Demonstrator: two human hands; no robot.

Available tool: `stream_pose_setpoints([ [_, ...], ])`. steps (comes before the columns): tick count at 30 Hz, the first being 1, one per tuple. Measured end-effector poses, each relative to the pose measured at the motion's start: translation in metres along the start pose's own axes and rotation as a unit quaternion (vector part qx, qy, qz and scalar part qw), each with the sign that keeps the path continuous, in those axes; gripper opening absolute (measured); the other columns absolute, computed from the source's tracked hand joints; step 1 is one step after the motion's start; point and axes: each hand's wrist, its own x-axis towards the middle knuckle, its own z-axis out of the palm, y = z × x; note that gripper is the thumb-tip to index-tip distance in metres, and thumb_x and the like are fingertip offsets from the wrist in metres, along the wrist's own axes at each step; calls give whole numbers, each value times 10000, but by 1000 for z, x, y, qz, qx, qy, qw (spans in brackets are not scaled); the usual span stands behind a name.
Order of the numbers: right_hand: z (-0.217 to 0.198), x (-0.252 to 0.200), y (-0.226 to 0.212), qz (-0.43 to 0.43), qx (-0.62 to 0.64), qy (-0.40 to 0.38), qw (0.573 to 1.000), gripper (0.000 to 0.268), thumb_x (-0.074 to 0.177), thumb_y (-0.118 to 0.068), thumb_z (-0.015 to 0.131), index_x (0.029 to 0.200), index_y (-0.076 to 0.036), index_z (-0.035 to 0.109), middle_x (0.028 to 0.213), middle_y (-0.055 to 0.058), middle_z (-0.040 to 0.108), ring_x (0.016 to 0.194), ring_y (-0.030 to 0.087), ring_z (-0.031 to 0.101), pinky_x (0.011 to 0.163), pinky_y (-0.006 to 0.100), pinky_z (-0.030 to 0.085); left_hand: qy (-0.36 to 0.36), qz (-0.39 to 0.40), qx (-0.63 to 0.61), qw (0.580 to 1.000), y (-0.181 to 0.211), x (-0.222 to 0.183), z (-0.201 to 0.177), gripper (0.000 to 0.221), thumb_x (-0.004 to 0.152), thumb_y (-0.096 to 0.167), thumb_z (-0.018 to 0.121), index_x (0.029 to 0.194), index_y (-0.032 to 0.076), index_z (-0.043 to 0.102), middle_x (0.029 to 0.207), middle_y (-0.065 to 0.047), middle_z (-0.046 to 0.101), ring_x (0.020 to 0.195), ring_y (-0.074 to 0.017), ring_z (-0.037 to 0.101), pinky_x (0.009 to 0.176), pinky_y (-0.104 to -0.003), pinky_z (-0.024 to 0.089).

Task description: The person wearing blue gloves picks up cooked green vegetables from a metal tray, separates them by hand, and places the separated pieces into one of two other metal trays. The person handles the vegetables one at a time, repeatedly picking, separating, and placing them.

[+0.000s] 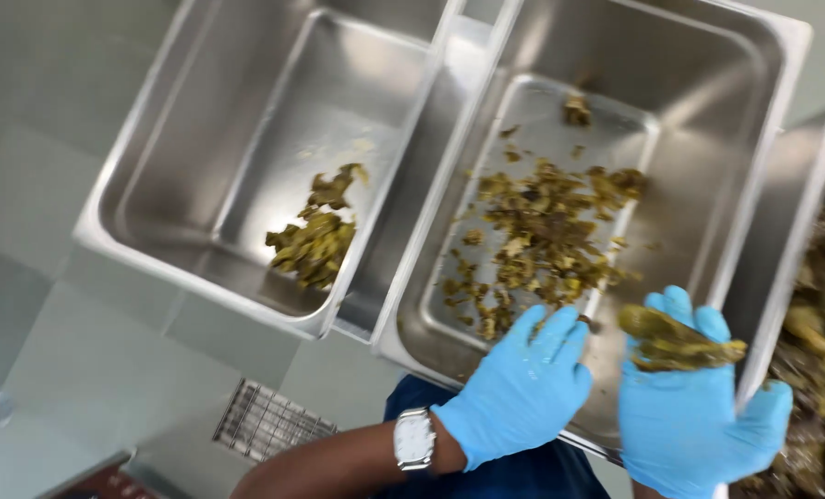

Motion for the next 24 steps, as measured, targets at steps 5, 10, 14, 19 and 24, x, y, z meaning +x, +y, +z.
stream_pose_setpoints([
  [5,-23,9,4,35,8,20,999,579,1058,-434,502,1445,-4,488,1586,216,432,1534,355,435,1317,529,319,-12,29,13,999,-4,12,-7,208,891,199,628,974,21,697,1285,-267,640,1363,-397,536,1171,-576,447],
  [10,-34,15,15,150,32,49,987,507,1112,-283,459,1475,71,455,1585,275,470,1458,357,473,1226,473,335,26,63,129,989,-7,14,-9,217,899,230,639,957,41,729,1235,-215,690,1341,-362,546,1140,-543,478],
  [14,-61,18,24,188,81,29,978,521,1137,-282,444,1498,92,432,1626,260,459,1459,351,472,1225,469,330,29,79,148,985,-10,13,-12,201,907,239,638,924,61,728,1177,-204,706,1319,-371,557,1124,-541,483],
  [19,-27,13,20,205,109,42,972,742,1095,-463,460,1601,76,392,1654,222,462,1485,329,460,1245,444,309,10,94,166,982,-10,9,-10,185,921,238,634,915,70,711,1067,-157,691,1308,-372,576,1107,-534,495],
  [24,-14,5,19,210,315,-42,925,832,1089,-495,470,1597,146,315,1639,327,381,1495,425,379,1250,504,261,28,41,-2,999,-10,16,-44,197,877,225,652,946,43,687,1128,-184,683,1286,-364,587,1088,-515,498],
])
